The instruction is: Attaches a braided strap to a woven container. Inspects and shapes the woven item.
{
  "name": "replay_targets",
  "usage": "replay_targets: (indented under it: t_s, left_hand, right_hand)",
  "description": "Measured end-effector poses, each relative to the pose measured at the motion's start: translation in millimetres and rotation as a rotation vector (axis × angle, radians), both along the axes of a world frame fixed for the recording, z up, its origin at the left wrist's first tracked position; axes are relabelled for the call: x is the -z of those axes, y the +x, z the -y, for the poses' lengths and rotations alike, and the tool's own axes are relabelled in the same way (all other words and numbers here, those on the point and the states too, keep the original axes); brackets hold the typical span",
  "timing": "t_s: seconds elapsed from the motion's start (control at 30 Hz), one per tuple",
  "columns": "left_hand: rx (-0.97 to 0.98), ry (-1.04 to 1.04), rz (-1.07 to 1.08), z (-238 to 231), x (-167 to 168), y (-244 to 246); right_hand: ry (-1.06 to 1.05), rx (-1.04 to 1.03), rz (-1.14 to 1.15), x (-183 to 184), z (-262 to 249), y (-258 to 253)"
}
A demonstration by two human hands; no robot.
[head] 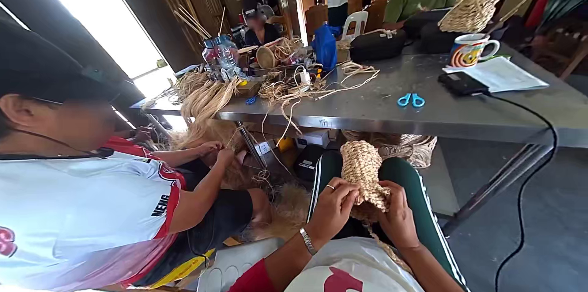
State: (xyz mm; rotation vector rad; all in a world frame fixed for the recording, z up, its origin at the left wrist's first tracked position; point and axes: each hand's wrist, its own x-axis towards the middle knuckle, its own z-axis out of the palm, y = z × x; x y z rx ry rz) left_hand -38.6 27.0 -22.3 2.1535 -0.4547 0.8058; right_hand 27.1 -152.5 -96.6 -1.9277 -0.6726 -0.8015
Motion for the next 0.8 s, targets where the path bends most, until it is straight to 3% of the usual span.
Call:
replay_targets:
  t_s: [0.53,0.67,0.8]
  left_hand:
    - [-0.036,0.175,-0.353,-17.3,-3.2,-20.9]
    - [-0.044,0.150,-0.523,-20.0,-4.8,-25.7]
    - [-0.014,0.016,-0.534,-23.6,-0.2,-29.8]
  right_hand:
    - [-0.118,-0.044,0.041,10.5,-0.1,2.0]
    - [-0.159,-0.055,0.044,10.9,-0.3,0.1]
    - [-0.153,-0.063,0.018,10.2,-0.9,-0.1]
